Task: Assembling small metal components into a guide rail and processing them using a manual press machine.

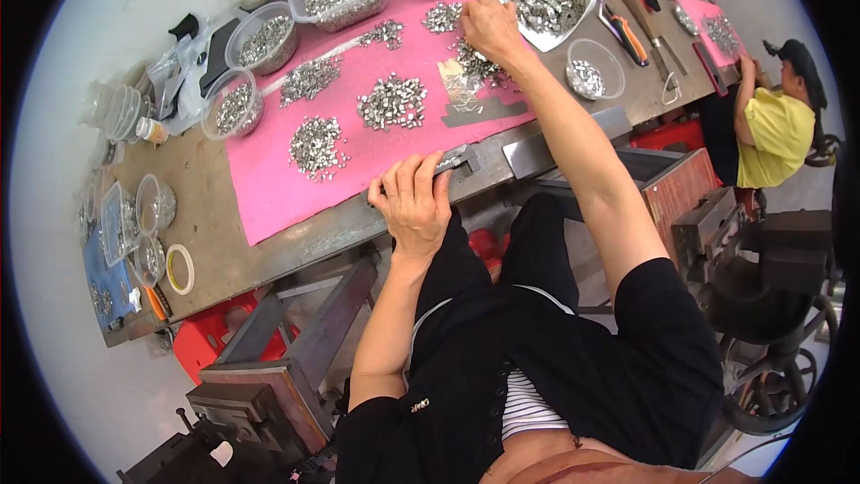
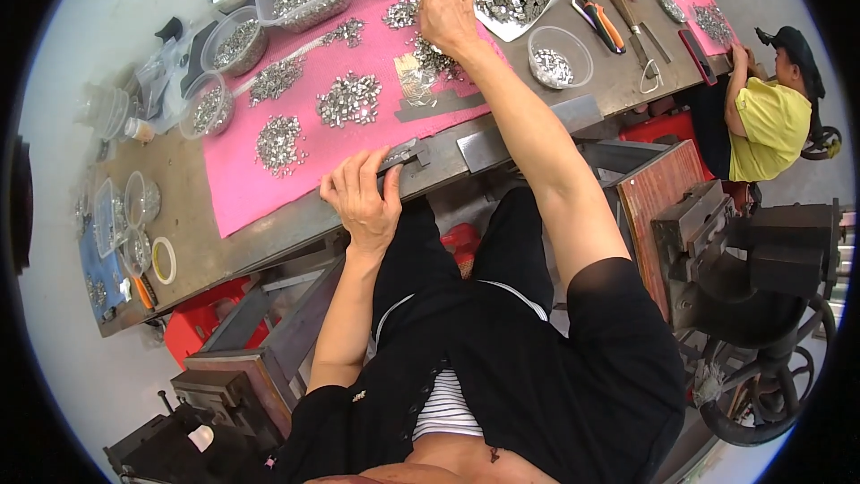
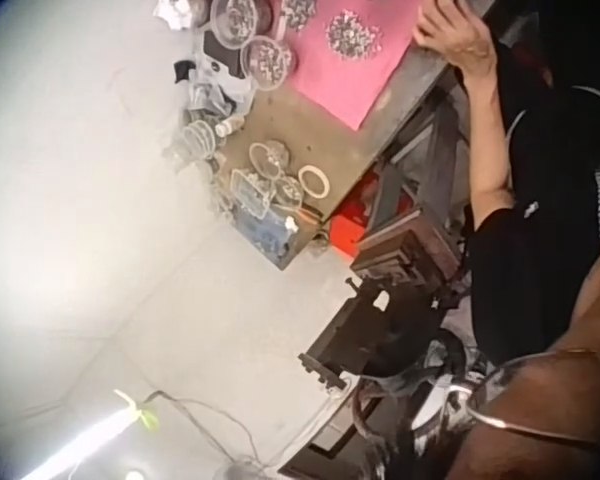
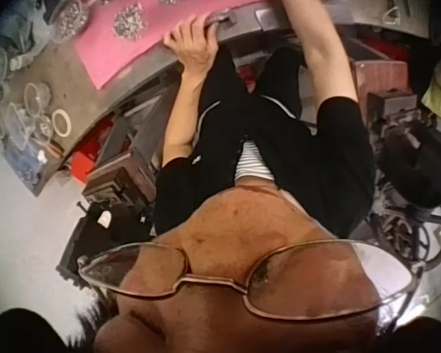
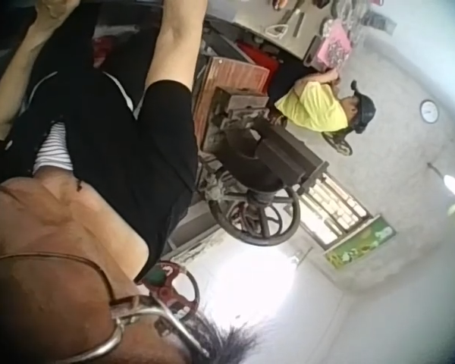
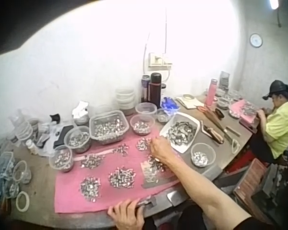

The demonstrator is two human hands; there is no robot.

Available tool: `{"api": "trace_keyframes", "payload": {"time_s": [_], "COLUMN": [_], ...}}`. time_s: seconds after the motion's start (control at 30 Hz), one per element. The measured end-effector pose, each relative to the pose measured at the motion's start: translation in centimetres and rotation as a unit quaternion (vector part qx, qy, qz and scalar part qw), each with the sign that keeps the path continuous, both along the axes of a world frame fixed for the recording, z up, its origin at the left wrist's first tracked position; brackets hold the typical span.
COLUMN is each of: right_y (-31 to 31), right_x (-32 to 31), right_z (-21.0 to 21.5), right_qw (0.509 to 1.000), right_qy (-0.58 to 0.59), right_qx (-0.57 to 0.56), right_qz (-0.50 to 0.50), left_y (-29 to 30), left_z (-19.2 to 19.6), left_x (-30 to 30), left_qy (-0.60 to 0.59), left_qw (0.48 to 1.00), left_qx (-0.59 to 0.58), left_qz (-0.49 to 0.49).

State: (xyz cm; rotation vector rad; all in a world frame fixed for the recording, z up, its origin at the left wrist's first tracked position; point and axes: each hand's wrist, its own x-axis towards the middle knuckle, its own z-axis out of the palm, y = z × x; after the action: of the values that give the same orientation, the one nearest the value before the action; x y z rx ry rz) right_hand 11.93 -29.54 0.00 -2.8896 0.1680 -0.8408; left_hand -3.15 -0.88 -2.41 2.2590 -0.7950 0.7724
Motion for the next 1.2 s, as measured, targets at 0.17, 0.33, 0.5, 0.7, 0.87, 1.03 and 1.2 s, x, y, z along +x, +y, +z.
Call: {"api": "trace_keyframes", "payload": {"time_s": [0.17, 0.33, 0.5, 0.7, 0.87, 1.03, 1.2], "right_y": [4.0, 8.5, 8.1, 7.7, 8.1, 8.2, 8.0], "right_x": [-5.6, -12.2, -12.4, -11.7, -11.9, -12.0, -12.0], "right_z": [3.5, 2.5, 1.9, 1.6, 2.0, 2.1, 2.2], "right_qw": [0.985, 0.967, 0.946, 0.941, 0.933, 0.923, 0.927], "right_qy": [0.027, 0.089, 0.082, 0.050, 0.101, 0.116, 0.122], "right_qx": [0.106, 0.054, 0.176, 0.118, 0.177, 0.247, 0.195], "right_qz": [0.132, 0.233, 0.260, 0.312, 0.295, 0.271, 0.296], "left_y": [0.2, 0.1, 0.1, 0.2, 0.3, 0.2, 0.2], "left_z": [-0.1, 0.0, -0.2, -0.3, -0.3, -0.4, -0.3], "left_x": [0.2, 0.3, 0.3, 0.3, 0.3, 0.3, 0.4], "left_qy": [0.000, -0.006, -0.001, -0.002, -0.003, -0.002, -0.005], "left_qw": [1.000, 1.000, 1.000, 1.000, 1.000, 1.000, 1.000], "left_qx": [-0.003, -0.014, -0.012, -0.005, -0.006, -0.018, -0.012], "left_qz": [0.006, 0.005, 0.001, 0.002, 0.004, -0.003, -0.001]}}
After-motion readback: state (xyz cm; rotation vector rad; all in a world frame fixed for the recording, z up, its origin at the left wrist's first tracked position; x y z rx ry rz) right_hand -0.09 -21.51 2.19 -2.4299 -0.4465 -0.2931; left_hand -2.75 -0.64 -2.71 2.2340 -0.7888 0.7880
